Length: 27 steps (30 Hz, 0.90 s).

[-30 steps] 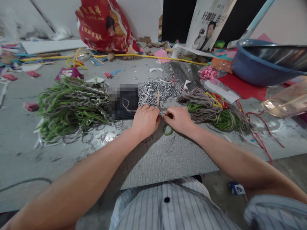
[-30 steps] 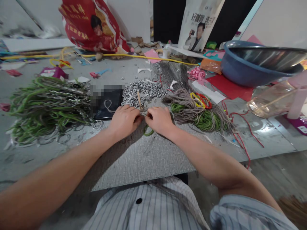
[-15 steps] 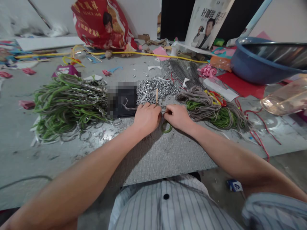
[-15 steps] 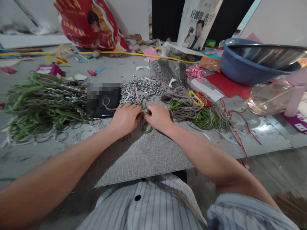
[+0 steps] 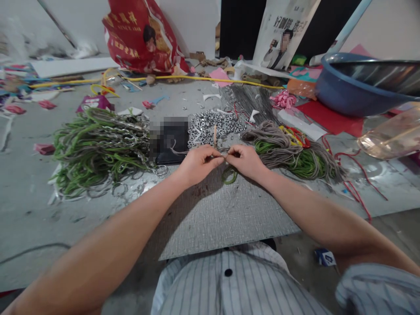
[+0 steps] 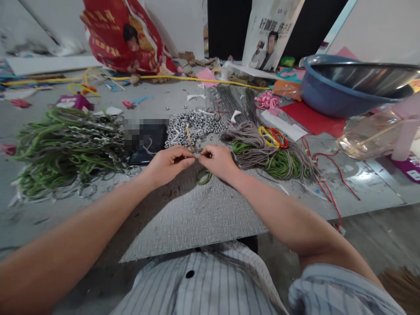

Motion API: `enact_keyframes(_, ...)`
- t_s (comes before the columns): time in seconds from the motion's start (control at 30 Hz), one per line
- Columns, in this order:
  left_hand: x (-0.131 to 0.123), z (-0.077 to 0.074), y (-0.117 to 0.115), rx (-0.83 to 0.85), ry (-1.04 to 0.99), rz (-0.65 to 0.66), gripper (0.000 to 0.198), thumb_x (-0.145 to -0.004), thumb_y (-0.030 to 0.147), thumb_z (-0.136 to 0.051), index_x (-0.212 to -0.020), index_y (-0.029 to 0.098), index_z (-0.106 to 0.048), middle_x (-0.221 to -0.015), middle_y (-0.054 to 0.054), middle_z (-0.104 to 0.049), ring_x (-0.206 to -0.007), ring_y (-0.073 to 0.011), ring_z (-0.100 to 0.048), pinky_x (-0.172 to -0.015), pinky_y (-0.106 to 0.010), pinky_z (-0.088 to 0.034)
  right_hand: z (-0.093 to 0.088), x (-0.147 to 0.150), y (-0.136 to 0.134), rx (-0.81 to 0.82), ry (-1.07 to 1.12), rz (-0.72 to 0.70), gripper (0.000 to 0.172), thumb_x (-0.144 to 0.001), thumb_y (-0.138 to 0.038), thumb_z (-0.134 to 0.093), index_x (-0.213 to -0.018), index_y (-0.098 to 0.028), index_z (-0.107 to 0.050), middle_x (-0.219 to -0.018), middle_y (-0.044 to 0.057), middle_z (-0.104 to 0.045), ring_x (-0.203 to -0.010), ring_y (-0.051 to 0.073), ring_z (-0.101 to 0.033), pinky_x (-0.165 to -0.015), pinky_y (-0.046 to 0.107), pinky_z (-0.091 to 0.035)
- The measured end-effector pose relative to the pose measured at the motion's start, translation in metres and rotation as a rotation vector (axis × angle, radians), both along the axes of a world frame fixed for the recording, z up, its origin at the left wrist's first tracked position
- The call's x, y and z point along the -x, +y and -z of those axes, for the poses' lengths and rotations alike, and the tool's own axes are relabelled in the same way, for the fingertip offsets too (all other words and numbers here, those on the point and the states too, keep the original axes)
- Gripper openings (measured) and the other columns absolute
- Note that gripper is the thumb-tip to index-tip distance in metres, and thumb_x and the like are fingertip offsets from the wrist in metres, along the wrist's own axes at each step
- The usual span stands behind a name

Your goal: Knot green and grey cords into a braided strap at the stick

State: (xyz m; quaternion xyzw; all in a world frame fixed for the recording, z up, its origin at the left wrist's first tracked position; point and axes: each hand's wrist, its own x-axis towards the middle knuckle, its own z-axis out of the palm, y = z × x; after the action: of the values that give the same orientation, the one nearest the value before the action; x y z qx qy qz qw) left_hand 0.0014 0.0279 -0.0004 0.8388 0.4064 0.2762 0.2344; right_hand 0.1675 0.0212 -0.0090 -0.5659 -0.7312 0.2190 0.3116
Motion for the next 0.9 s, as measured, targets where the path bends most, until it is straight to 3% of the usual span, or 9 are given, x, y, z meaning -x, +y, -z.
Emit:
enact_keyframes(0.07, 0.0014, -0.0017, 0.0014, 0.111, -0.098, 0.011, 0.016, -0.078, 0.026, -0.05, -0.071, 0.015, -0.059, -0.07, 0.001, -0.056, -0.064, -0.0099, -0.05, -0.06, -0.022, -0.04, -0.0004, -0.002, 0.0, 0.01, 0.047, -0.018, 0.014, -0.069, -0.023, -0.055, -0.057, -0.017, -0.053, -0.055, -0.003, -0.053, -0.054, 0.01, -0.046, -0.058, 0.025, -0.031)
enact_keyframes(0.17, 0.0013, -0.0049, 0.0024, 0.173, -0.089, -0.032, 0.017, -0.078, 0.026, -0.049, -0.067, 0.015, -0.056, -0.059, 0.004, -0.05, -0.056, -0.008, -0.043, -0.055, -0.02, -0.035, -0.0021, -0.0049, -0.0016, -0.101, 0.005, -0.045, 0.009, -0.07, -0.025, -0.058, -0.067, -0.017, -0.059, -0.066, 0.0, -0.06, -0.063, 0.013, -0.051, -0.063, 0.026, -0.034)
enact_keyframes(0.27, 0.0008, -0.007, 0.0037, 0.128, 0.03, -0.086, 0.018, -0.077, 0.023, -0.051, -0.061, 0.015, -0.054, -0.054, 0.005, -0.046, -0.053, -0.0079, -0.04, -0.053, -0.021, -0.032, -0.0033, -0.0069, -0.0028, -0.209, -0.07, -0.08, 0.011, -0.073, -0.029, -0.059, -0.076, -0.019, -0.062, -0.077, 0.002, -0.063, -0.076, 0.016, -0.053, -0.071, 0.03, -0.033)
enact_keyframes(0.43, 0.0002, -0.0043, 0.007, 0.069, 0.198, -0.11, 0.017, -0.077, 0.021, -0.052, -0.061, 0.015, -0.054, -0.055, 0.003, -0.047, -0.057, -0.01, -0.044, -0.055, -0.022, -0.031, -0.0022, -0.0065, -0.0009, -0.186, -0.174, -0.101, 0.01, -0.077, -0.028, -0.058, -0.075, -0.019, -0.063, -0.076, 0.002, -0.065, -0.078, 0.017, -0.053, -0.076, 0.032, -0.03)
enact_keyframes(0.9, -0.0022, -0.0012, 0.0081, -0.073, 0.257, -0.054, 0.018, -0.076, 0.018, -0.05, -0.059, 0.016, -0.052, -0.057, 0.001, -0.05, -0.064, -0.014, -0.047, -0.058, -0.024, -0.034, -0.0035, -0.0012, -0.0036, -0.225, -0.359, -0.088, 0.008, -0.077, -0.023, -0.055, -0.075, -0.019, -0.062, -0.075, 0.0, -0.066, -0.079, 0.019, -0.053, -0.07, 0.031, -0.024)
